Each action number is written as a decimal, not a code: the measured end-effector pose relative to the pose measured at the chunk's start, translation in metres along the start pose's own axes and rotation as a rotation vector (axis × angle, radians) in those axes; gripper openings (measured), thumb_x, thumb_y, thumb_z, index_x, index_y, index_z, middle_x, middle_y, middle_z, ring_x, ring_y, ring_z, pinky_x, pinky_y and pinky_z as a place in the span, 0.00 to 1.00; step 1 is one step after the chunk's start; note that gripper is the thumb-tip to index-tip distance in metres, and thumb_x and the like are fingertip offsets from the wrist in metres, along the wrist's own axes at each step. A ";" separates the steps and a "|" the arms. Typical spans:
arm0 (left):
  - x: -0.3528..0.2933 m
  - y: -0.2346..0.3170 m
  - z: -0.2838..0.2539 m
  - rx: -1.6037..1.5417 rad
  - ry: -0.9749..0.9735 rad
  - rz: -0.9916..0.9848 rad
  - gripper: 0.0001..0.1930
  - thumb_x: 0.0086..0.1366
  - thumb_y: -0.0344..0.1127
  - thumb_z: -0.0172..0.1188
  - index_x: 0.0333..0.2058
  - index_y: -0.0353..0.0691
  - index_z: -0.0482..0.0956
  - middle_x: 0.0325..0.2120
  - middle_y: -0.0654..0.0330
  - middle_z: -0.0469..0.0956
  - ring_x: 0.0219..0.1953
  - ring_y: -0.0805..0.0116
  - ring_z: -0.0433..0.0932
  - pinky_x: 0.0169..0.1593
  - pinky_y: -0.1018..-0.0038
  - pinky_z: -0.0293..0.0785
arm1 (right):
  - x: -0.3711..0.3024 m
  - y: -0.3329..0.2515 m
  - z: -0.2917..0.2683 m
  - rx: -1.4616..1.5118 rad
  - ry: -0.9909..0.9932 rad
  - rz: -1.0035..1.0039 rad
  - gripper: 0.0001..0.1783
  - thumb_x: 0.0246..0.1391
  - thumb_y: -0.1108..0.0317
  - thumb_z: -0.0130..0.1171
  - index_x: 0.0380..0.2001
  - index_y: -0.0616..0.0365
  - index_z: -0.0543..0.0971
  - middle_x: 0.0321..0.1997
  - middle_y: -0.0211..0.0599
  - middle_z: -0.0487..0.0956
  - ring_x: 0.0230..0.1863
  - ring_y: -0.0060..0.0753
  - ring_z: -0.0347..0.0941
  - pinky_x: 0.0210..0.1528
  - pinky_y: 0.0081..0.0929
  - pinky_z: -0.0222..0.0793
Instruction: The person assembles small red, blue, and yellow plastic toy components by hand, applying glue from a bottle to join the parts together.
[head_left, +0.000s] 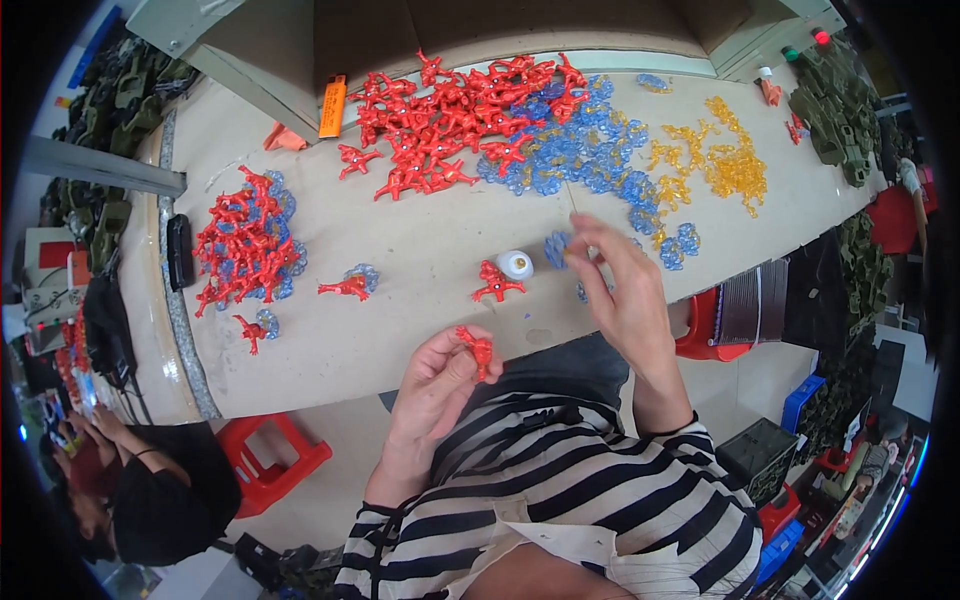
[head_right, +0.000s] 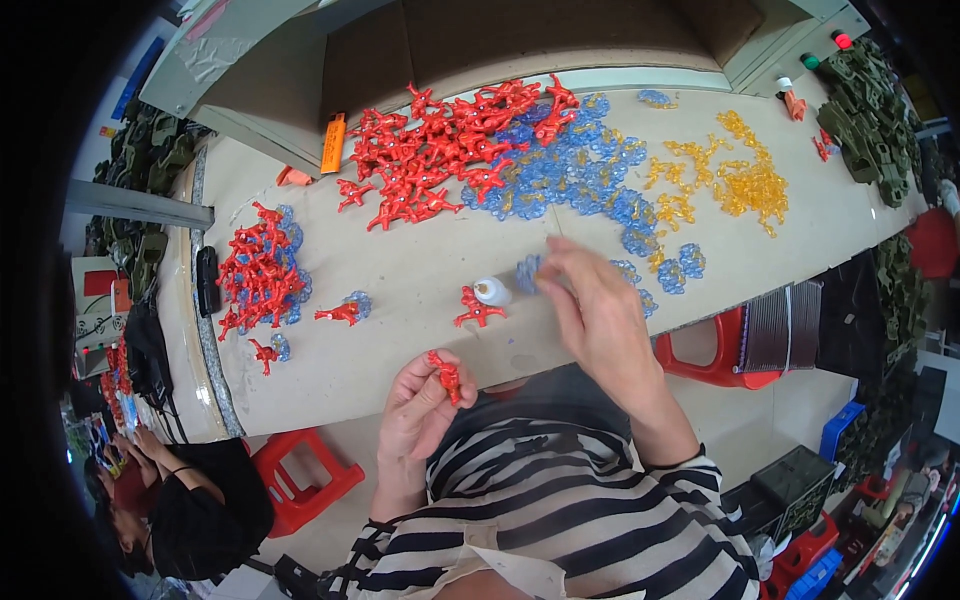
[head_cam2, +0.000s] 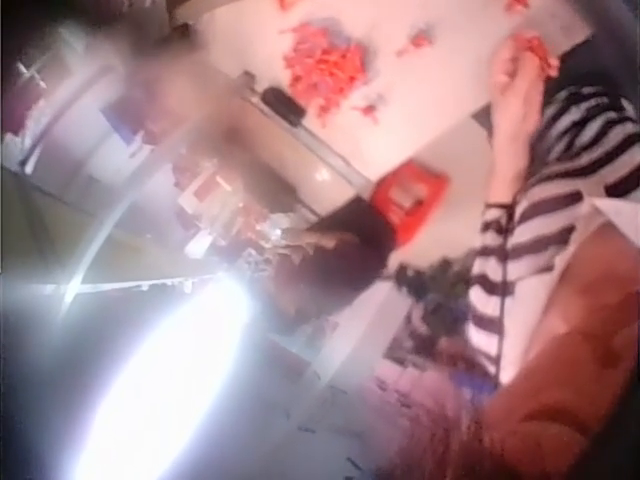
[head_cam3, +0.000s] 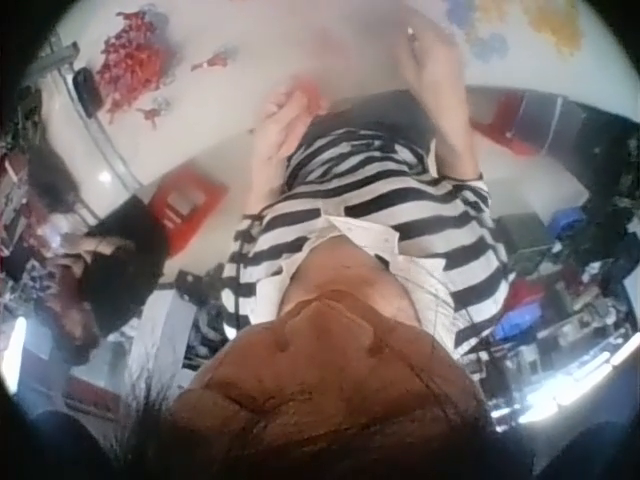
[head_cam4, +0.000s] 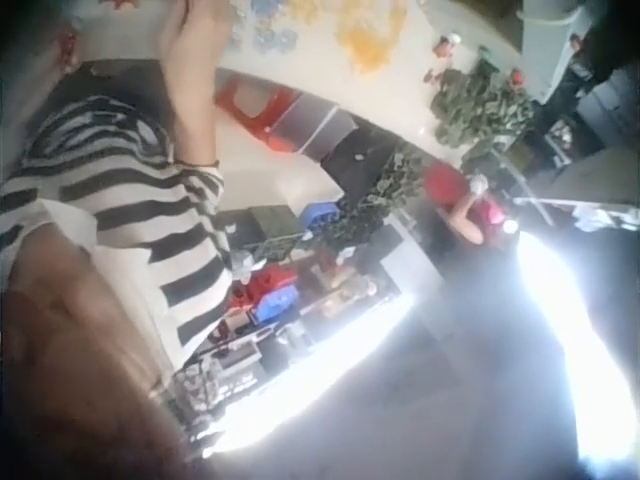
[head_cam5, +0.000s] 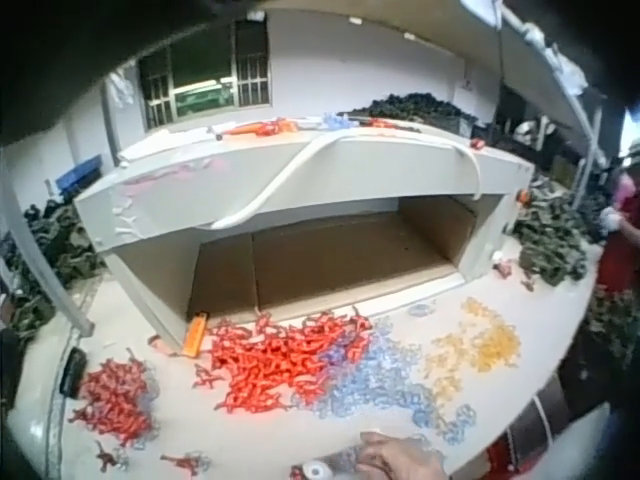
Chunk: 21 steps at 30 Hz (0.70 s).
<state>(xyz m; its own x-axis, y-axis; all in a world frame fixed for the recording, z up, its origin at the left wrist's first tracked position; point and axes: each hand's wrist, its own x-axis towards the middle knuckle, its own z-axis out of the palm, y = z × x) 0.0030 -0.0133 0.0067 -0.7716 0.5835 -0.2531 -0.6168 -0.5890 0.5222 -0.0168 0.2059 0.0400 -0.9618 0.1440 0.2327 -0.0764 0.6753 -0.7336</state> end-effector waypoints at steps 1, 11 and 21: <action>0.001 -0.001 0.003 0.001 -0.015 -0.016 0.13 0.63 0.31 0.51 0.44 0.33 0.69 0.32 0.56 0.73 0.35 0.69 0.71 0.39 0.76 0.66 | -0.008 -0.005 -0.003 0.004 -0.002 0.002 0.10 0.44 0.80 0.57 0.34 0.63 0.74 0.35 0.40 0.76 0.32 0.33 0.74 0.34 0.25 0.68; 0.007 -0.010 0.017 -0.038 -0.073 -0.130 0.12 0.64 0.31 0.48 0.45 0.33 0.69 0.33 0.55 0.73 0.39 0.66 0.73 0.43 0.72 0.69 | -0.046 -0.010 -0.002 0.484 -0.316 0.138 0.16 0.43 0.77 0.61 0.39 0.63 0.76 0.35 0.37 0.75 0.30 0.23 0.72 0.31 0.21 0.68; 0.009 -0.016 0.005 0.145 -0.139 0.039 0.10 0.62 0.31 0.52 0.41 0.35 0.70 0.37 0.55 0.71 0.40 0.65 0.73 0.45 0.72 0.69 | -0.047 0.002 0.003 1.139 -0.484 0.560 0.14 0.48 0.80 0.56 0.41 0.63 0.77 0.41 0.41 0.76 0.35 0.28 0.76 0.38 0.19 0.72</action>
<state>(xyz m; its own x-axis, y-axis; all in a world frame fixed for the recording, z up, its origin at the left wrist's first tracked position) 0.0065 0.0038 0.0000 -0.7597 0.6389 -0.1210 -0.5499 -0.5320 0.6439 0.0274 0.1981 0.0260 -0.9123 -0.2264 -0.3412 0.4059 -0.3907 -0.8262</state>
